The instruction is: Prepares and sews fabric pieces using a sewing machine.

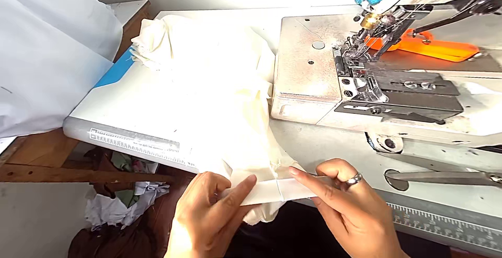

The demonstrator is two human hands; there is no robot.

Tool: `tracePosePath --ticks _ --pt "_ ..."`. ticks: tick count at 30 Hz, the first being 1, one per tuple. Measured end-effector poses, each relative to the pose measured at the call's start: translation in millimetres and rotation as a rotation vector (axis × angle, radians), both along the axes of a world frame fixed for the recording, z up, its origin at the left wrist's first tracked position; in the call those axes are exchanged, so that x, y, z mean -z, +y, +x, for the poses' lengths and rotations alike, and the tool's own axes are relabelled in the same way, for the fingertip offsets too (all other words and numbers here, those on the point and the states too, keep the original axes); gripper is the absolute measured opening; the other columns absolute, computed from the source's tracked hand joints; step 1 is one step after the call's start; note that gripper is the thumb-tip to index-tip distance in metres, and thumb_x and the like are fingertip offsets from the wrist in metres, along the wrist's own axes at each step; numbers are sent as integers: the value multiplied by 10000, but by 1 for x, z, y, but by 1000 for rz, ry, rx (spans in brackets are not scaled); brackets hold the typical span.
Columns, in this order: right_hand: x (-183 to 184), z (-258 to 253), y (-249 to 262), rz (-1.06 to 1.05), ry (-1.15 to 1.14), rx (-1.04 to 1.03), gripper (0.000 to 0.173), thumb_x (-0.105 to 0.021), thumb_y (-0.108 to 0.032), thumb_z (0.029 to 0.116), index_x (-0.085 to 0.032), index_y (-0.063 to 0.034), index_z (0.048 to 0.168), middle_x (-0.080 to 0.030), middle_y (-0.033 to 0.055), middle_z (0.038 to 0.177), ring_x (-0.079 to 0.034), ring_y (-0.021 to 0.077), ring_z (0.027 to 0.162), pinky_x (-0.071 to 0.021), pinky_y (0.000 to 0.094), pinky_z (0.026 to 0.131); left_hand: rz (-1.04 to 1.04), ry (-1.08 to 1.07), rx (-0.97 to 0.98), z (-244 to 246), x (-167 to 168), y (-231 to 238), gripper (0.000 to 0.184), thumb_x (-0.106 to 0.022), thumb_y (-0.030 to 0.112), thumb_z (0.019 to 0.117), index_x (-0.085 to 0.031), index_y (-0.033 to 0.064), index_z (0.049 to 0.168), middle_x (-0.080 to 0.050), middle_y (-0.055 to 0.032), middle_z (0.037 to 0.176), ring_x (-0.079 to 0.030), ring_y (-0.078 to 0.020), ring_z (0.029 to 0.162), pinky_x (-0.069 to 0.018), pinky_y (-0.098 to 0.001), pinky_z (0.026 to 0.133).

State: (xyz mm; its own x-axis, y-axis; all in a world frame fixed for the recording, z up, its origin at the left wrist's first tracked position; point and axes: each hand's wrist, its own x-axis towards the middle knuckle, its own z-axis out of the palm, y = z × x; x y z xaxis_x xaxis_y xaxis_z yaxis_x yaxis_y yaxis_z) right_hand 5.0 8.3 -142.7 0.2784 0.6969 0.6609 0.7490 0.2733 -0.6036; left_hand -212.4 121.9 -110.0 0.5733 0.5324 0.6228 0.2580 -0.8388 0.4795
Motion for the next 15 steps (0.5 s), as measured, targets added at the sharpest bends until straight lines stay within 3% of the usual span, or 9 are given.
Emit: tracePosePath --ticks 2,4,6,8,9,11,12,13,15 --pt "-2 -3 2 -12 -31 31 258 -553 -209 1057 -728 -229 1245 -548 49 950 -536 32 886 -414 72 813 31 -27 -88 5 3 -4 177 -672 230 986 -787 164 1102 -546 -43 818 -523 -25 773 -402 -82 713" --pt "-4 -8 3 -40 -27 23 246 -548 -218 1061 -749 -172 1193 -655 63 927 -616 55 885 -473 100 820 27 -97 -109 9 1 -2 169 -632 191 1011 -771 153 1099 -540 -32 859 -521 -2 799 -406 -70 729" --pt "-10 -15 5 -79 23 -2 237 -571 -203 1036 -773 -102 1107 -705 75 842 -648 86 810 -499 135 768 -2 -201 -57 19 -1 9 176 -582 202 1050 -738 182 1130 -617 12 1022 -589 12 945 -478 -103 851" --pt "-19 -23 9 -121 122 -10 216 -602 -173 1010 -773 -44 1036 -740 86 825 -681 98 785 -523 164 756 -128 -374 86 40 -5 24 223 -546 210 1070 -756 199 1143 -745 31 1175 -692 -80 1109 -560 -243 978" --pt "-24 -27 11 -128 194 -25 209 -612 -162 1009 -765 -20 1012 -744 93 827 -691 101 782 -533 180 753 -229 -461 138 55 -13 28 229 -544 216 1067 -770 201 1106 -774 37 1104 -726 -99 1057 -593 -264 944" --pt "-34 -31 17 -120 379 -70 202 -617 -125 1007 -752 23 983 -742 101 826 -694 78 782 -545 188 754 -259 -522 153 87 -36 33 211 -548 203 1057 -759 196 1063 -749 96 923 -705 -2 839 -592 -171 767" --pt "-40 -29 20 -110 477 -85 206 -609 -118 1011 -744 31 965 -731 83 809 -681 43 765 -543 177 733 -142 -477 138 102 -49 36 205 -532 153 1051 -737 160 1068 -715 107 910 -662 47 818 -552 -115 741" --pt "-45 -26 23 -100 559 -86 211 -598 -123 1017 -737 19 948 -717 40 785 -660 -7 734 -536 153 694 23 -406 119 116 -61 42 188 -540 107 1038 -726 90 1065 -686 59 897 -629 42 809 -515 -101 731" --pt "-52 -13 31 -61 670 -57 234 -570 -163 1036 -719 -40 904 -680 -52 749 -625 -61 699 -520 126 647 317 -212 63 145 -86 56 171 -608 95 999 -761 21 1020 -701 -55 852 -630 -68 738 -476 -177 646"
